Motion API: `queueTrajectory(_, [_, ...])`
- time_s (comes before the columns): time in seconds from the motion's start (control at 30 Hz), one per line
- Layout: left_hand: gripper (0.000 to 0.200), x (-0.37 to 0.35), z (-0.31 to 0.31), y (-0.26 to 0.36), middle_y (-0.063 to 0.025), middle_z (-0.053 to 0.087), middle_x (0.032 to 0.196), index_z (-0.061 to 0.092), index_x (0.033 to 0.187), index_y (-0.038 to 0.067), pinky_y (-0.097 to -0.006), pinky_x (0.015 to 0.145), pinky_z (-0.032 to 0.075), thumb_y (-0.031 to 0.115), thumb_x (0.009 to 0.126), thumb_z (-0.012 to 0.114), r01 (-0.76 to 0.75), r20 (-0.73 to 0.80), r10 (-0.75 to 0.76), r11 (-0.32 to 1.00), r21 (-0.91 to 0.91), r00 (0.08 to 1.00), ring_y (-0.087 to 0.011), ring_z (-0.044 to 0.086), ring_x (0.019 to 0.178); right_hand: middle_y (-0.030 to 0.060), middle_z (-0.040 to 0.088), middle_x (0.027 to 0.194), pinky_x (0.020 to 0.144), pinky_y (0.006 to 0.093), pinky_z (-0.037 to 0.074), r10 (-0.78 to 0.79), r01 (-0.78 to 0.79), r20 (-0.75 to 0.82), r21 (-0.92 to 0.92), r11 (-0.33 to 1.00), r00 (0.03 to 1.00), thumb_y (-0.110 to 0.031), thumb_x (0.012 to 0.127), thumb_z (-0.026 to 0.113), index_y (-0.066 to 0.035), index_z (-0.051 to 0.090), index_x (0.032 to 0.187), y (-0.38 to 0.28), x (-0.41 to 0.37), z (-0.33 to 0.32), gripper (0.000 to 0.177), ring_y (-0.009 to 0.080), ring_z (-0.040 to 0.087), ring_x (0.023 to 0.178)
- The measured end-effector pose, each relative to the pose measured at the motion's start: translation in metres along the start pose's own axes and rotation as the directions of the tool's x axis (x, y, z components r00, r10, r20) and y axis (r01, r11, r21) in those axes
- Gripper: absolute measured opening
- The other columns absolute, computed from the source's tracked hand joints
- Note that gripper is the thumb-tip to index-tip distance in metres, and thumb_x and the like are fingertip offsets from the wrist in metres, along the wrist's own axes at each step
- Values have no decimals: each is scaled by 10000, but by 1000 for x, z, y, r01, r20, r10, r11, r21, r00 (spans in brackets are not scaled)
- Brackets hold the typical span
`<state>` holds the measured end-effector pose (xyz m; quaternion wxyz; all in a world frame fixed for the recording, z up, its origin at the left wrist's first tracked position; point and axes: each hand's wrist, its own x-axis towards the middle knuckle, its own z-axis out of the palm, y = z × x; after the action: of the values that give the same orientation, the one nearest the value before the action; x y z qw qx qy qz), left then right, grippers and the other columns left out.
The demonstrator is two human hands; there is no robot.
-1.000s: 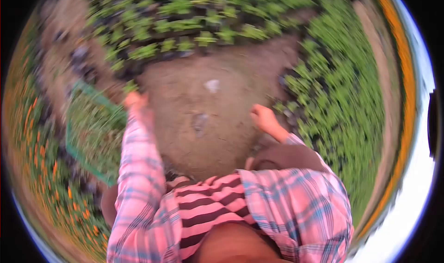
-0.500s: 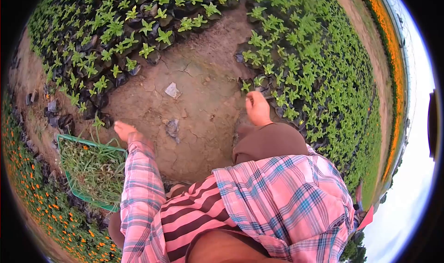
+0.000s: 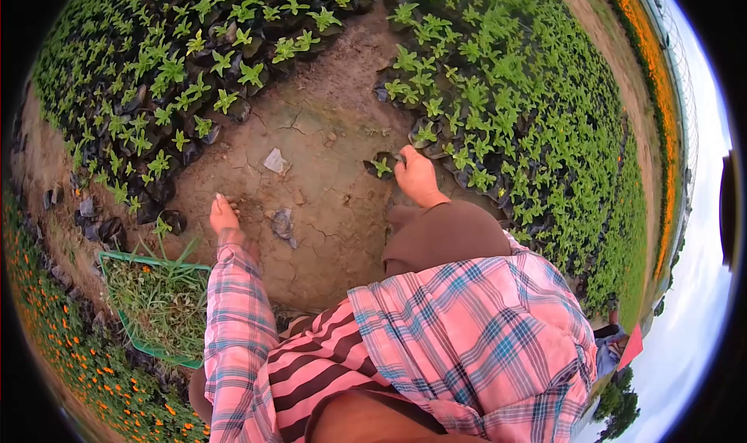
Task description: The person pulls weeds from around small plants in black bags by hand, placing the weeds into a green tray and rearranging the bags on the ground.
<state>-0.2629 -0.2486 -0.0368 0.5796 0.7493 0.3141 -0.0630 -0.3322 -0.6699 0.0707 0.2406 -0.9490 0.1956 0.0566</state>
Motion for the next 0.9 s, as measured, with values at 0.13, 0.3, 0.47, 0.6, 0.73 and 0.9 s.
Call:
queueTrajectory(0.13, [401,7,-1,2,-15,532,603,576,791,47,-236,435,389,387,946,433,61,-6,-61,998,-14,998,-88,462,470,201,628,761,655,469,478,41,-39,16,-124,992,999,-132,754,571,-67,495,1099,13,5,-2,359,392,609,744])
queueTrajectory(0.3, [416,7,-1,5,-12,535,617,578,774,49,-226,443,390,399,943,433,120,30,-120,993,3,992,-81,459,477,189,628,766,630,465,476,26,-1,79,-305,952,997,-90,763,576,-92,431,1220,33,22,-21,480,373,610,728])
queueTrajectory(0.47, [375,-1,6,3,-105,596,653,592,779,32,-371,519,459,356,921,466,-75,-103,134,892,446,986,-251,577,566,178,595,737,608,495,426,-154,155,25,-302,941,988,-130,771,592,-60,484,859,58,25,-12,157,392,579,737])
queueTrajectory(0.6, [356,-30,10,29,-214,625,842,577,878,12,-459,695,487,365,839,555,143,-306,130,672,727,943,-404,608,774,189,578,679,594,496,432,-300,299,38,-263,917,953,-154,753,597,-60,509,817,33,42,-22,144,401,573,676])
queueTrajectory(0.73, [610,-33,10,30,-226,573,1016,510,1022,-9,-419,782,482,471,697,700,161,-280,66,683,713,958,-364,576,937,189,568,649,588,472,441,-408,437,163,-227,871,898,-163,732,604,-48,538,793,-41,69,-39,147,389,571,654])
queueTrajectory(0.9, [824,-41,4,68,-202,529,1115,446,1107,0,-396,838,474,533,578,782,237,-219,-108,622,746,970,-345,559,1009,219,590,696,620,474,465,-635,685,363,-15,728,682,-240,736,589,-5,550,756,-160,98,-22,240,396,588,672])
